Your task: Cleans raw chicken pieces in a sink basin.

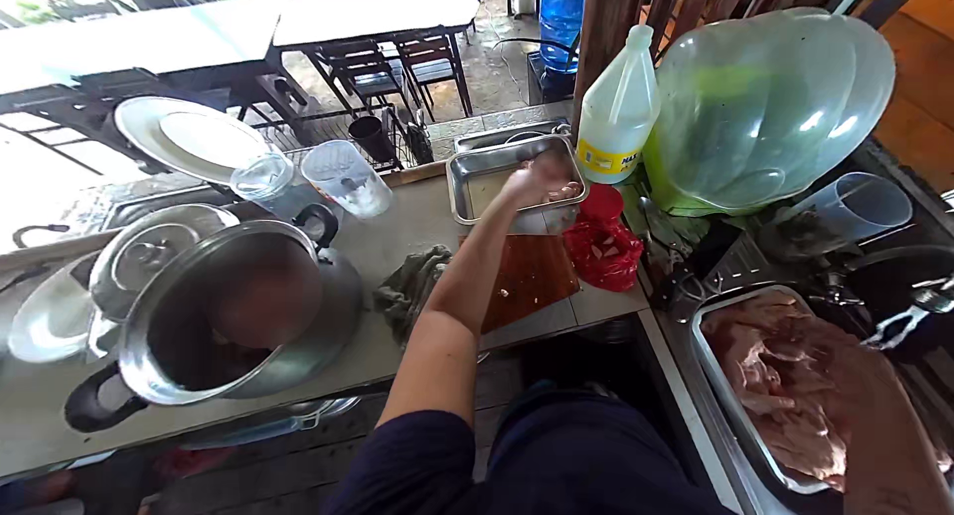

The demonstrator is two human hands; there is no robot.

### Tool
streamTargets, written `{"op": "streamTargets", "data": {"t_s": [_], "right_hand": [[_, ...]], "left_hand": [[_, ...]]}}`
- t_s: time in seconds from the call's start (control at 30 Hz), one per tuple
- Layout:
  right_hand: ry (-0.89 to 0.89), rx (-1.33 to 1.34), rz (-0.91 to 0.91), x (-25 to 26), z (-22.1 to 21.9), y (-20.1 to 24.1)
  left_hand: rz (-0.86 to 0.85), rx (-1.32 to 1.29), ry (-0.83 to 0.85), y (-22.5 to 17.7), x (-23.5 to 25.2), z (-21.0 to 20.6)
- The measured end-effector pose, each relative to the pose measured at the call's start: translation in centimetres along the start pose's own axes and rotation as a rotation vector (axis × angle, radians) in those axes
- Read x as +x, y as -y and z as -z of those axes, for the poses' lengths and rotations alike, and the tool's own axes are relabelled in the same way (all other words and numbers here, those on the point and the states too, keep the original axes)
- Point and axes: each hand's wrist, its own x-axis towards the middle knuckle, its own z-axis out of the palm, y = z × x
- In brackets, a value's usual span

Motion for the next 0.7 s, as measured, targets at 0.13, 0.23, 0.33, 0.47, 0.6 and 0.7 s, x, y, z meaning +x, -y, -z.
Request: {"op": "streamTargets", "data": {"t_s": [0.13, 0.23, 0.33, 0.47, 0.6, 0.7], "right_hand": [[-0.086, 0.09, -0.095, -0.9, -1.2, -1.4], [-0.025, 0.214, -0.138, 1.1, -1.2, -4.3], [-0.018, 0.248, -0.126, 1.0, -1.1, -5.1], [-0.138, 0.281, 0.033, -4.3, -2.7, -0.3], [-0.351, 0.163, -0.388, -7.9, -1.4, 6.2], [-0.643, 0.062, -0.096, -4.7, 2.3, -5.5]], "left_hand": [[0.156, 0.155, -0.11, 3.1, 4.0, 1.5], [-0.012, 0.157, -0.053, 2.3, 6.9, 1.0], [-0.082, 0.074, -0.041, 0.8, 8.8, 0.4], [-0.256, 0.073, -0.136, -1.8, 8.3, 0.0], [-0.59, 0.049, 0.017, -9.2, 3.7, -0.7], [-0.826, 0.008, 0.203, -15.1, -0.2, -3.2]]}}
